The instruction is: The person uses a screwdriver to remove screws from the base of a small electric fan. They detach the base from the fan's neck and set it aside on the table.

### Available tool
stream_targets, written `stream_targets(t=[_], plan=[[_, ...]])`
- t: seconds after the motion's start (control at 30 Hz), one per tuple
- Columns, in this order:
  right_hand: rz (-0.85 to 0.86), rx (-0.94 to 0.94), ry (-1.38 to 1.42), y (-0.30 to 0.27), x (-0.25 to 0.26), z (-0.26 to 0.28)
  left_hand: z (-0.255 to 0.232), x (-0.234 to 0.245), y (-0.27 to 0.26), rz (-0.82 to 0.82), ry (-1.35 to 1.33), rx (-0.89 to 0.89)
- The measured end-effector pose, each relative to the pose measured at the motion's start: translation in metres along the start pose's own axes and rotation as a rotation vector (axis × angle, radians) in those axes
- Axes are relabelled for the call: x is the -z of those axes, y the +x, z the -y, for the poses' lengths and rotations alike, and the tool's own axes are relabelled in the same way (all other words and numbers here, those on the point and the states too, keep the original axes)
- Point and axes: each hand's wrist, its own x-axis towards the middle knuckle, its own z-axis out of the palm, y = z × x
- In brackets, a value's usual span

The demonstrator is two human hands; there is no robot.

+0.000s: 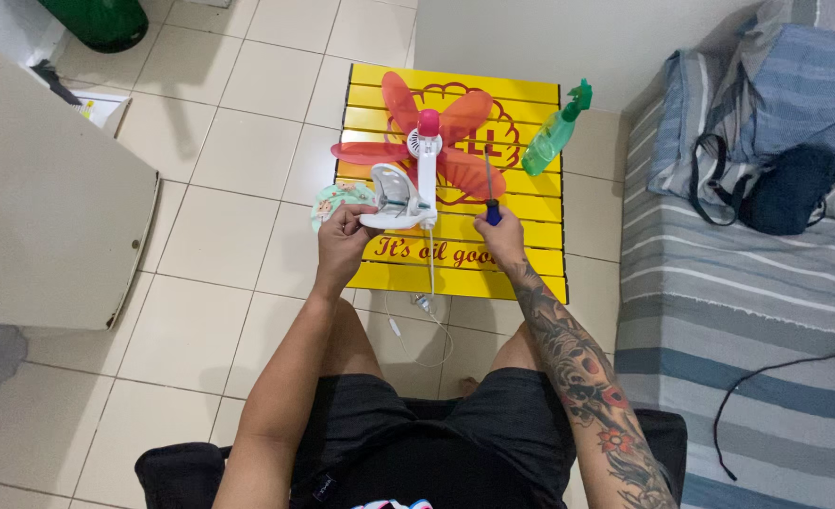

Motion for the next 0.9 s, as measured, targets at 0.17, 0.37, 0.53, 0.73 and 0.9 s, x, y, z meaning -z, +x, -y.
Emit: stream_targets(t=[0.17, 0.37, 0.53, 0.73, 0.9], plan=[[0.033, -0.026, 0.255, 0.001, 0.013, 0.006, -0.002, -0.023, 0.011, 0.041, -0.111, -0.022], [0.3, -0.235, 0.717, -0.007, 0.024, 0.048, 0.01, -0.064, 0.014, 0.08, -0.067, 0.083], [0.508, -0.324, 0.961, -0.017, 0.044, 0.067, 0.016, -0.1, 0.014, 0.112, 0.077, 0.077], [0.396, -0.298, 1.157, -0.005, 0.053, 0.03, 0.019, -0.129, 0.01, 0.234, 0.109, -0.028], [0.31, -0.317, 1.204, 0.003, 0.063, -0.003, 0.048, -0.146, 0.003, 0.206, 0.173, 0.012]])
